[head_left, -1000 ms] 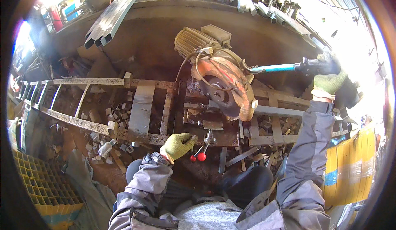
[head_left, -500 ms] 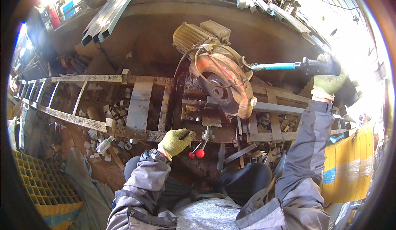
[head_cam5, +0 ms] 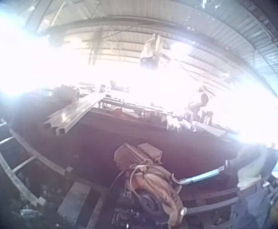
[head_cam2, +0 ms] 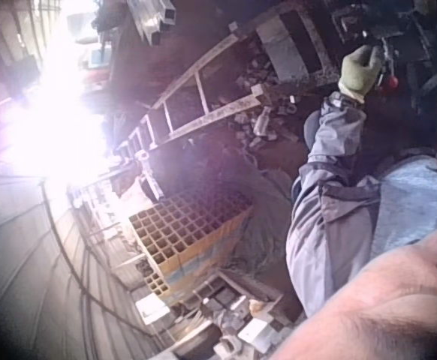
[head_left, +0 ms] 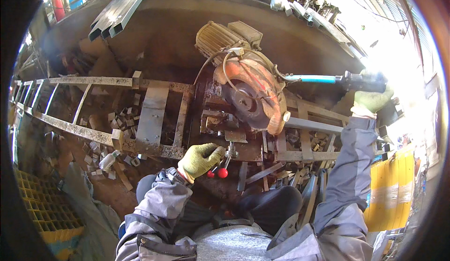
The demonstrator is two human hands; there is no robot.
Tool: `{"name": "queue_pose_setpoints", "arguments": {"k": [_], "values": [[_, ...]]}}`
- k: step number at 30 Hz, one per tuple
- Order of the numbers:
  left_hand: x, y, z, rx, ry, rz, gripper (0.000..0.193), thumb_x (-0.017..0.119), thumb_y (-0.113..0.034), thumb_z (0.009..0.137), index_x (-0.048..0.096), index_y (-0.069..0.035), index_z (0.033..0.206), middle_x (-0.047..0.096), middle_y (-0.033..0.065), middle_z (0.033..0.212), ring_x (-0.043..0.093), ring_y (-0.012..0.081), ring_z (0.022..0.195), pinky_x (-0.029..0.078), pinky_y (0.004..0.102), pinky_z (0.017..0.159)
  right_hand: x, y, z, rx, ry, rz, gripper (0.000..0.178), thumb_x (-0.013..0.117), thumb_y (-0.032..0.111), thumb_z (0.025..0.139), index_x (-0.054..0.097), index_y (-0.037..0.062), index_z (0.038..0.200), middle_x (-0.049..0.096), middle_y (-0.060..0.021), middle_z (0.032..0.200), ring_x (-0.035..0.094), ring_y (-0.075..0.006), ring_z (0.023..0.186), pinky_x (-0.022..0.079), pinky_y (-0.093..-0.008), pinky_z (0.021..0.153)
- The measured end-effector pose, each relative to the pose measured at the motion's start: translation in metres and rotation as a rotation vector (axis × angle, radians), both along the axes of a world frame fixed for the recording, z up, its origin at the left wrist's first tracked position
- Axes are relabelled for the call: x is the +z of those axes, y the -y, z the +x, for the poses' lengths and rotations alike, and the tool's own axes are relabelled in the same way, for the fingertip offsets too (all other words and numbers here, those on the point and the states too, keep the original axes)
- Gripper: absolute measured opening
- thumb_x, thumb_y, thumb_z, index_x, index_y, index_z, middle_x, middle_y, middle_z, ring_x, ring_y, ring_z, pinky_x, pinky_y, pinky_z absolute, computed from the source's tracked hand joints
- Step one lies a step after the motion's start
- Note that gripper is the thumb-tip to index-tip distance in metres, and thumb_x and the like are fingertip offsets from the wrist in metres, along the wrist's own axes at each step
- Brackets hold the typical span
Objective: The person puts on gloves and uses a chop saw to cut several long metal profiles into shorter pieces. The person positions each profile, operates the saw, and removes the cut pieces, placing them aside.
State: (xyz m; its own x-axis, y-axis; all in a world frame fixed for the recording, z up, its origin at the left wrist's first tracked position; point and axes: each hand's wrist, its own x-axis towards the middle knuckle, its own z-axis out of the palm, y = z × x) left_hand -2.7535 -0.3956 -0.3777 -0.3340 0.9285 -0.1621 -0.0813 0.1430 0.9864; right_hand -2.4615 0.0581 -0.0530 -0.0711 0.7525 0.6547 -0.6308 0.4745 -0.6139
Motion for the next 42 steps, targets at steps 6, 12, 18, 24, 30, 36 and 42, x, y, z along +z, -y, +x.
{"name": "queue_pose_setpoints", "arguments": {"k": [6,12,18,24,30,36,42], "values": [[-0.026,-0.006,0.001,0.018,0.005,0.017,0.036,0.079,-0.039,0.122,0.090,-0.006,0.129,0.085,0.0005,0.093,0.071,0.0064,0.080,0.061,0.0317,0.071,0.073,-0.027,-0.098,0.066,0.128,0.033,0.057,0.070,0.055,0.121,0.081,0.0024,0.142,0.087,-0.0141,0.130,0.080,-0.0296,0.112,0.063,-0.0472,0.103],[-0.028,-0.003,-0.009,-0.017,0.003,-0.065,0.040,0.080,-0.045,0.121,0.088,-0.008,0.131,0.083,-0.0003,0.090,0.070,0.0065,0.077,0.060,0.0321,0.067,0.131,-0.051,-0.232,0.192,0.223,0.142,0.044,0.085,0.039,0.117,0.078,-0.0003,0.135,0.088,-0.0146,0.128,0.084,-0.0281,0.118,0.068,-0.0425,0.104],[-0.015,0.001,-0.026,-0.039,0.019,-0.109,0.034,0.078,-0.034,0.123,0.087,-0.002,0.132,0.086,0.0044,0.096,0.076,0.0098,0.085,0.063,0.0329,0.081,0.163,-0.075,-0.334,-0.004,0.535,0.118,0.051,0.084,0.039,0.117,0.077,-0.0005,0.148,0.085,-0.0167,0.140,0.083,-0.0300,0.129,0.066,-0.0420,0.110],[-0.012,-0.001,-0.045,-0.043,-0.048,-0.104,0.036,0.077,-0.037,0.123,0.087,-0.003,0.127,0.084,0.0029,0.089,0.073,0.0096,0.082,0.061,0.0338,0.078,0.130,-0.059,-0.375,-0.170,0.752,0.209,0.049,0.080,0.038,0.120,0.077,0.0007,0.152,0.085,-0.0146,0.142,0.081,-0.0275,0.130,0.065,-0.0396,0.110],[-0.016,-0.002,-0.053,-0.082,-0.058,-0.117,0.038,0.078,-0.041,0.122,0.088,-0.005,0.130,0.089,0.0070,0.101,0.079,0.0127,0.090,0.065,0.0354,0.084,0.097,-0.052,-0.375,-0.322,0.927,0.289,0.049,0.077,0.037,0.122,0.077,0.0018,0.155,0.084,-0.0125,0.144,0.080,-0.0250,0.130,0.064,-0.0371,0.110],[-0.014,-0.002,-0.052,-0.034,-0.004,-0.119,0.033,0.079,-0.034,0.122,0.088,-0.003,0.128,0.085,0.0018,0.093,0.075,0.0087,0.086,0.062,0.0328,0.082,0.059,-0.009,-0.332,-0.525,1.019,0.396,0.048,0.073,0.036,0.124,0.077,0.0030,0.159,0.083,-0.0103,0.147,0.078,-0.0225,0.130,0.063,-0.0347,0.110],[-0.015,0.003,-0.049,0.024,0.000,-0.075,0.037,0.079,-0.038,0.122,0.088,-0.003,0.126,0.084,0.0022,0.091,0.075,0.0099,0.085,0.062,0.0337,0.080,-0.115,0.197,-0.204,-0.057,0.918,0.537,0.021,0.084,0.006,0.113,0.087,-0.0024,0.133,0.088,-0.0095,0.115,0.082,-0.0187,0.107,0.065,-0.0352,0.094]]}}
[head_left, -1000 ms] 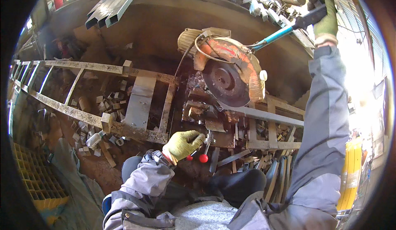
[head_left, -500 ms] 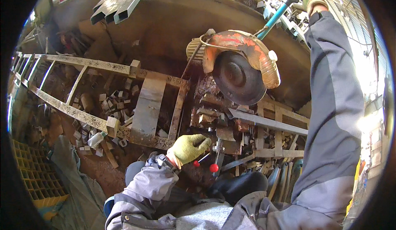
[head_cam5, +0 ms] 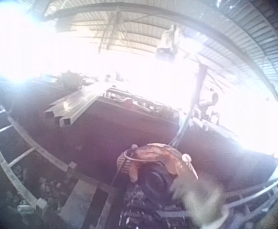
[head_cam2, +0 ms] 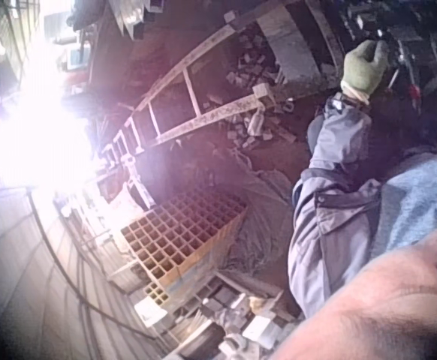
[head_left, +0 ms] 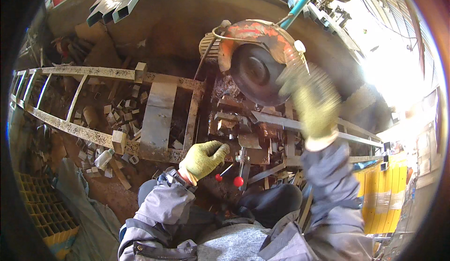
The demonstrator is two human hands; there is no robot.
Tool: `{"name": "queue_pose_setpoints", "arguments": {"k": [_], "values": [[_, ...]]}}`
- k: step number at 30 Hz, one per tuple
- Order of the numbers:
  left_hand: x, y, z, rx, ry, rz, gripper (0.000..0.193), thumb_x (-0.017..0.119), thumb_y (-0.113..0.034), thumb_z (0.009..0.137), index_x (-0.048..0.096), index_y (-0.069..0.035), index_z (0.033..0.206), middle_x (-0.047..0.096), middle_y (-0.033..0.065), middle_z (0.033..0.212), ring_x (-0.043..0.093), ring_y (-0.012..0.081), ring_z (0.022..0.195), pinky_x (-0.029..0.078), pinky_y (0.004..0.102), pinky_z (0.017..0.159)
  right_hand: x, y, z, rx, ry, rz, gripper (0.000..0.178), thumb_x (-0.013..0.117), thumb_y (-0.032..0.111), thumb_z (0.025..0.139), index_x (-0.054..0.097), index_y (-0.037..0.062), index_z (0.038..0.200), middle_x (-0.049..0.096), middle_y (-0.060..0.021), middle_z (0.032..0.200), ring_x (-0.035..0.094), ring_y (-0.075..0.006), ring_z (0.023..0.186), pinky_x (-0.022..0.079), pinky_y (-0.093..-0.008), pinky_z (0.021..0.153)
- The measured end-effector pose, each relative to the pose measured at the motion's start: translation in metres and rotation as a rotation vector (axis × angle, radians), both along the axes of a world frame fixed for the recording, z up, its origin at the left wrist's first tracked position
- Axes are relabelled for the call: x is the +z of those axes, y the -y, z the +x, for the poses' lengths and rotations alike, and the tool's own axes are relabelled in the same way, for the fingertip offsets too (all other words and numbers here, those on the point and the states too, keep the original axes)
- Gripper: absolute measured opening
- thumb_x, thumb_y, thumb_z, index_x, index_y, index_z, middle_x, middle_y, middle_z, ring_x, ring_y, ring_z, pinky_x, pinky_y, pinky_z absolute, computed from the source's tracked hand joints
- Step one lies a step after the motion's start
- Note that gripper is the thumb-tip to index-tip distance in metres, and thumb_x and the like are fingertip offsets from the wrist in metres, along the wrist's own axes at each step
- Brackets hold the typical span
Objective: The person puts on gloves and uses a chop saw to cut several long metal profiles into shorter pieces. The person positions each profile, operates the saw, and removes the cut pieces, placing them aside.
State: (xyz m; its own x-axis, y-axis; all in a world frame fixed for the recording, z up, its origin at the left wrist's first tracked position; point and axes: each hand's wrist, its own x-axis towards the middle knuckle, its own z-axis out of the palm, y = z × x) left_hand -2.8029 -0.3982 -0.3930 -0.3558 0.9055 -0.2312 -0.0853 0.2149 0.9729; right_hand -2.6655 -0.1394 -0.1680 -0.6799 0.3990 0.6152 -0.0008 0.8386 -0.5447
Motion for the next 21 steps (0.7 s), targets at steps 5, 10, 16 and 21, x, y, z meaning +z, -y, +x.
{"name": "queue_pose_setpoints", "arguments": {"k": [5,10,16,21], "values": [[-0.005,0.000,0.012,0.041,-0.091,-0.012,0.039,0.079,-0.037,0.121,0.087,-0.001,0.132,0.086,0.0072,0.095,0.074,0.0120,0.086,0.062,0.0359,0.081,-0.173,0.024,0.046,-0.345,0.552,-0.421,0.040,0.083,0.031,0.115,0.084,0.0073,0.146,0.091,-0.0144,0.132,0.089,-0.0249,0.114,0.069,-0.0385,0.102],[-0.009,-0.002,0.023,0.049,-0.220,0.031,0.036,0.078,-0.035,0.121,0.087,-0.001,0.127,0.085,0.0099,0.097,0.073,0.0146,0.090,0.061,0.0372,0.085,-0.248,-0.002,0.041,-0.466,0.768,-0.344,0.055,0.078,0.046,0.112,0.077,0.0160,0.158,0.085,-0.0168,0.147,0.081,-0.0416,0.136,0.063,-0.0505,0.117],[-0.017,-0.010,0.028,0.077,-0.283,-0.046,0.036,0.079,-0.035,0.121,0.086,0.000,0.119,0.079,0.0046,0.089,0.067,0.0127,0.084,0.058,0.0368,0.077,-0.263,-0.013,0.051,-0.354,0.641,-0.457,0.036,0.081,0.041,0.110,0.085,0.0138,0.134,0.088,-0.0180,0.128,0.082,-0.0449,0.122,0.065,-0.0544,0.103],[-0.023,-0.010,0.031,0.059,-0.020,-0.078,0.031,0.072,-0.029,0.126,0.087,-0.002,0.123,0.083,0.0030,0.091,0.071,0.0098,0.079,0.057,0.0312,0.073,-0.242,0.001,0.153,-0.390,0.325,-0.682,0.028,0.085,0.023,0.112,0.088,0.0107,0.137,0.091,-0.0045,0.113,0.083,-0.0155,0.095,0.066,-0.0347,0.084]]}}
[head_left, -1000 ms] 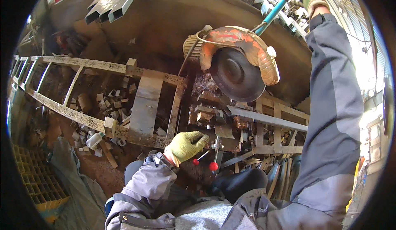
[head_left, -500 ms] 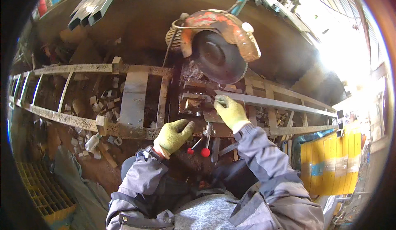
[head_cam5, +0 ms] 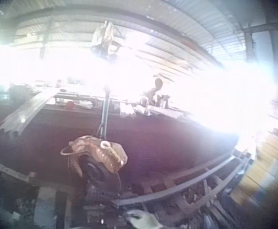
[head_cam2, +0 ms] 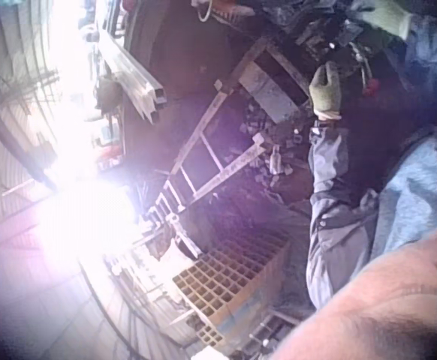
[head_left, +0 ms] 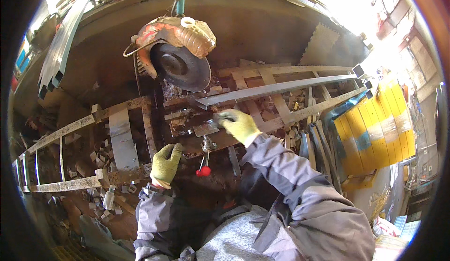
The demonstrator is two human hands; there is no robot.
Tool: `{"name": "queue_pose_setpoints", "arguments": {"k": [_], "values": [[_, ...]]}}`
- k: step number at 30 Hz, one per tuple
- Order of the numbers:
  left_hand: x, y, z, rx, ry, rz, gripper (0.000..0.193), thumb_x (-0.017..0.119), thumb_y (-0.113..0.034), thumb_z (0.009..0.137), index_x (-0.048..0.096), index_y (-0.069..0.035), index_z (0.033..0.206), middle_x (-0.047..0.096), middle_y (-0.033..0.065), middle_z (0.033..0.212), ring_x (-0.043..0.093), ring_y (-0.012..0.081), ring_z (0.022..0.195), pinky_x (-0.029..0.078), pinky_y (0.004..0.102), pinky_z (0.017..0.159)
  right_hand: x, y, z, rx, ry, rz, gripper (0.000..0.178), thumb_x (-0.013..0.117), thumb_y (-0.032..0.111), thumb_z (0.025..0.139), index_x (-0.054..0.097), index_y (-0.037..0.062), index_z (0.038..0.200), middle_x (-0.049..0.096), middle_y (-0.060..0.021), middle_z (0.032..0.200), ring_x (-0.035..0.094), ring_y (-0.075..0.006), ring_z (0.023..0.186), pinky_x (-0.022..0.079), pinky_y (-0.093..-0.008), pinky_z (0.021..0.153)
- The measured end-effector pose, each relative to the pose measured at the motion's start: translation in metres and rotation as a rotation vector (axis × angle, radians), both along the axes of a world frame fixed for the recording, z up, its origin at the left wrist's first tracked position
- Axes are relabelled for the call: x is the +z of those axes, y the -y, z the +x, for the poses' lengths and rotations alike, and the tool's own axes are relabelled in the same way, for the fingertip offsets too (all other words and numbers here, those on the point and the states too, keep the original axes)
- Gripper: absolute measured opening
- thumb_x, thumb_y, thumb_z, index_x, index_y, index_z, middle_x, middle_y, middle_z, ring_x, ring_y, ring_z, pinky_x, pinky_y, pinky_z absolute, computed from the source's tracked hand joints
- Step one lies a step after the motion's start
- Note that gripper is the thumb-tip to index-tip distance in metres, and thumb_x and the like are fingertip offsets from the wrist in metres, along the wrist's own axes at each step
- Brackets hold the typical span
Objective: The person puts on gloves and uses a chop saw to cut several long metal profiles into shorter pieces. The person positions each profile, operates the saw, and removes the cut pieces, placing them aside.
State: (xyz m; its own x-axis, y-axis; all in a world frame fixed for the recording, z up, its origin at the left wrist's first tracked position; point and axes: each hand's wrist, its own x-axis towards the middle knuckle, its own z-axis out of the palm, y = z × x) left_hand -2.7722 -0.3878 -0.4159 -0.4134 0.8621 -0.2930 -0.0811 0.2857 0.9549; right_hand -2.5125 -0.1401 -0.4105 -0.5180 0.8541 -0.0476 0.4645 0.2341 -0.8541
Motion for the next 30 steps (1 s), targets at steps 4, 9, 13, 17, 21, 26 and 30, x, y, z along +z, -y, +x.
{"name": "queue_pose_setpoints", "arguments": {"k": [4,9,13,17,21,26,30], "values": [[-0.008,0.000,0.001,-0.030,-0.009,0.062,0.030,0.070,-0.028,0.127,0.086,-0.003,0.126,0.083,0.0032,0.089,0.070,0.0097,0.076,0.056,0.0305,0.072,0.002,-0.036,0.089,-0.280,-0.134,-0.022,0.025,0.082,0.020,0.117,0.087,0.0047,0.136,0.088,-0.0013,0.109,0.077,-0.0097,0.085,0.063,-0.0293,0.075],[-0.022,-0.006,0.011,-0.056,-0.014,0.056,0.029,0.074,-0.029,0.125,0.088,-0.003,0.126,0.084,0.0028,0.090,0.073,0.0092,0.079,0.057,0.0297,0.071,-0.028,-0.125,0.155,-0.460,-0.130,-0.171,0.032,0.073,0.022,0.121,0.086,0.0041,0.144,0.088,-0.0046,0.112,0.082,-0.0129,0.089,0.065,-0.0318,0.080],[-0.018,-0.002,0.038,-0.038,-0.049,0.043,0.027,0.078,-0.026,0.123,0.088,-0.001,0.128,0.086,0.0035,0.092,0.075,0.0093,0.082,0.059,0.0299,0.073,-0.040,-0.122,0.160,-0.513,0.228,0.293,0.035,0.072,0.026,0.119,0.085,0.0094,0.147,0.091,-0.0117,0.117,0.087,-0.0208,0.094,0.067,-0.0387,0.090],[0.016,0.005,0.079,-0.050,-0.461,0.198,0.034,0.088,-0.022,0.114,0.083,-0.002,0.140,0.090,0.0148,0.117,0.086,0.0232,0.103,0.067,0.0369,0.094,-0.054,-0.007,0.142,-0.249,-0.296,-0.121,0.021,0.075,0.007,0.116,0.089,0.0060,0.132,0.091,-0.0058,0.114,0.084,-0.0165,0.094,0.067,-0.0362,0.086],[0.058,-0.011,0.110,-0.349,-0.924,-0.050,0.061,0.079,-0.049,0.112,0.073,-0.005,0.154,0.080,0.0243,0.149,0.081,0.0484,0.126,0.065,0.0579,0.107,-0.119,0.106,0.107,0.251,0.057,-0.249,0.037,0.071,0.025,0.120,0.081,0.0033,0.149,0.087,-0.0147,0.139,0.083,-0.0257,0.128,0.065,-0.0402,0.113],[0.057,-0.052,0.151,-0.575,-1.142,-0.603,0.073,0.075,-0.067,0.111,0.076,0.002,0.136,0.090,0.0232,0.116,0.089,0.0441,0.112,0.070,0.0584,0.098,-0.252,0.146,0.041,0.349,0.045,-0.329,0.051,0.069,0.052,0.118,0.082,0.0097,0.143,0.086,-0.0195,0.142,0.079,-0.0417,0.134,0.059,-0.0518,0.113],[0.030,-0.071,0.159,-0.499,-1.190,-0.646,0.048,0.075,-0.048,0.115,0.080,-0.004,0.133,0.091,0.0208,0.120,0.090,0.0403,0.114,0.071,0.0537,0.097,-0.330,0.162,-0.012,0.475,-0.065,0.170,0.049,0.062,0.052,0.120,0.088,0.0131,0.135,0.087,-0.0205,0.137,0.080,-0.0437,0.130,0.060,-0.0575,0.110]]}}
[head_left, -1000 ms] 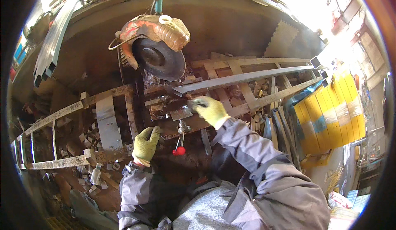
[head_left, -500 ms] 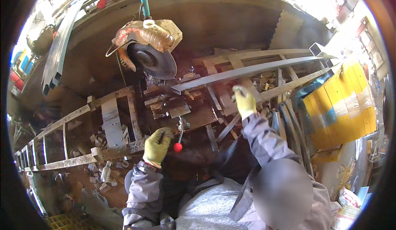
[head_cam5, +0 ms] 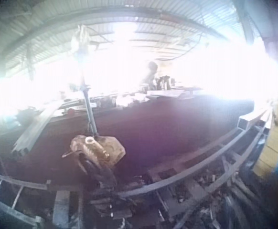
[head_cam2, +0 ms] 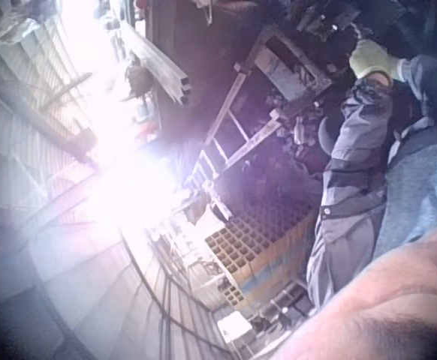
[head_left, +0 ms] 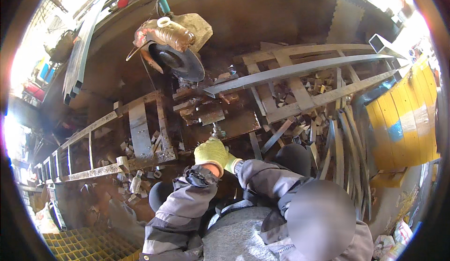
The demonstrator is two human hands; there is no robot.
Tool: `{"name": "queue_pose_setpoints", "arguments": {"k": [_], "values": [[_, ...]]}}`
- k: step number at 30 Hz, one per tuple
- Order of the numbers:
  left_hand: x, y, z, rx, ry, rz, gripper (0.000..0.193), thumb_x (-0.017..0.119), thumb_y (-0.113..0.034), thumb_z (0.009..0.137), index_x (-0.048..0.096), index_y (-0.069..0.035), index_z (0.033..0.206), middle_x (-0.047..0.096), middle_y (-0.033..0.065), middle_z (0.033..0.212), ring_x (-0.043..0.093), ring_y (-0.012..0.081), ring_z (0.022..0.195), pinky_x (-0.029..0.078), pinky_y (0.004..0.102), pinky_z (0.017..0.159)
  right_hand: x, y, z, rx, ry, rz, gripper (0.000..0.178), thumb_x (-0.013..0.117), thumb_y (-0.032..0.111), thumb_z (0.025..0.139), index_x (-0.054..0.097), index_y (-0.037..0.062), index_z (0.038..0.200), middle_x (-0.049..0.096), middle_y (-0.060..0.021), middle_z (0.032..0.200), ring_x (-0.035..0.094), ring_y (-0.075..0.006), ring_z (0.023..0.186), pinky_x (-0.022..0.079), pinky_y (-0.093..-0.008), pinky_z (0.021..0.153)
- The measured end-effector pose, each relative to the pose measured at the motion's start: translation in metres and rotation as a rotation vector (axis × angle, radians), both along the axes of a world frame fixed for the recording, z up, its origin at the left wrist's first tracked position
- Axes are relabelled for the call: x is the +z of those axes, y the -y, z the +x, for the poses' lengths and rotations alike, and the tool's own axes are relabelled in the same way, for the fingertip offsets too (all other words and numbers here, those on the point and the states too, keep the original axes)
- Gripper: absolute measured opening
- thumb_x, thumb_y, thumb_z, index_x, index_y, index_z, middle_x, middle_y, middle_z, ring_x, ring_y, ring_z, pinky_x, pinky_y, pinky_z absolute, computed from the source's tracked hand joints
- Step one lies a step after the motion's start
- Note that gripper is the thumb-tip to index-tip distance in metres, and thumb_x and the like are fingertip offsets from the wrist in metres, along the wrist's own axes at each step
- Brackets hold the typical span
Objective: The person puts on gloves and uses a chop saw to cut several long metal profiles into shorter pieces. The person positions each profile, operates the saw, and removes the cut pieces, placing them aside.
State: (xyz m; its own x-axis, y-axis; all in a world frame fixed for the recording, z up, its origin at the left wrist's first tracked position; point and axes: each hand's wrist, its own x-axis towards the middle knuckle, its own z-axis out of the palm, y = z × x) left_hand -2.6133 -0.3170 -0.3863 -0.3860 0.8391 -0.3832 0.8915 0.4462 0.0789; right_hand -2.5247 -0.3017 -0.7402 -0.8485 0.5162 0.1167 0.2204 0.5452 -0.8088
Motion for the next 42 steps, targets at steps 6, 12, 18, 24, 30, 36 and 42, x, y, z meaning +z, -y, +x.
{"name": "queue_pose_setpoints", "arguments": {"k": [6,12,18,24,30,36,42], "values": [[-0.016,0.003,-0.016,-0.011,0.022,0.002,0.029,0.072,-0.028,0.112,0.083,-0.006,0.127,0.092,0.0194,0.114,0.090,0.0426,0.109,0.071,0.0562,0.093,-0.008,-0.008,-0.029,0.033,0.054,-0.030,0.051,0.062,0.052,0.118,0.089,0.0105,0.132,0.087,-0.0226,0.135,0.081,-0.0445,0.130,0.061,-0.0574,0.110],[-0.042,0.015,-0.029,-0.114,0.063,0.057,0.027,0.071,-0.024,0.110,0.084,-0.006,0.125,0.091,0.0206,0.112,0.090,0.0429,0.108,0.071,0.0562,0.090,0.014,-0.012,-0.018,0.060,0.225,-0.080,0.054,0.063,0.052,0.116,0.089,0.0079,0.129,0.087,-0.0247,0.133,0.081,-0.0453,0.129,0.061,-0.0574,0.110],[-0.109,0.064,-0.074,0.003,0.249,0.248,0.044,0.077,-0.049,0.114,0.077,-0.006,0.122,0.085,0.0272,0.106,0.082,0.0530,0.098,0.064,0.0649,0.088,0.071,-0.078,0.033,-0.143,0.536,-0.340,0.048,0.069,0.046,0.111,0.089,0.0052,0.125,0.087,-0.0259,0.121,0.084,-0.0472,0.120,0.063,-0.0574,0.102],[-0.173,0.057,-0.064,0.309,0.181,0.040,0.059,0.068,-0.064,0.114,0.089,-0.009,0.116,0.089,0.0243,0.117,0.086,0.0496,0.113,0.067,0.0630,0.096,0.139,-0.084,0.054,-0.287,0.767,-0.348,0.063,0.068,0.060,0.110,0.086,0.0108,0.145,0.082,-0.0293,0.144,0.080,-0.0476,0.136,0.062,-0.0563,0.118],[-0.243,0.037,-0.054,0.231,0.295,-0.121,0.078,0.050,-0.072,0.121,0.091,-0.007,0.116,0.090,0.0245,0.114,0.087,0.0474,0.109,0.067,0.0621,0.092,0.230,-0.105,0.065,-0.277,1.047,-0.157,0.064,0.067,0.065,0.109,0.090,0.0132,0.139,0.086,-0.0229,0.141,0.080,-0.0461,0.137,0.064,-0.0565,0.115],[-0.254,-0.017,0.049,0.475,2.003,0.057,0.064,0.053,-0.062,0.124,0.087,-0.008,0.117,0.089,0.0197,0.102,0.085,0.0416,0.093,0.066,0.0555,0.079,0.363,-0.091,0.045,-0.147,0.967,-0.081,0.068,0.061,0.065,0.112,0.093,0.0055,0.122,0.087,-0.0313,0.124,0.085,-0.0495,0.122,0.065,-0.0601,0.107],[-0.176,-0.045,0.089,0.292,3.226,-0.181,0.050,0.057,-0.053,0.125,0.082,-0.010,0.121,0.087,0.0146,0.092,0.082,0.0345,0.081,0.064,0.0458,0.072,0.410,-0.009,-0.017,0.096,0.560,-0.253,0.061,0.069,0.063,0.117,0.086,0.0099,0.143,0.090,-0.0237,0.120,0.087,-0.0420,0.116,0.064,-0.0509,0.112]]}}
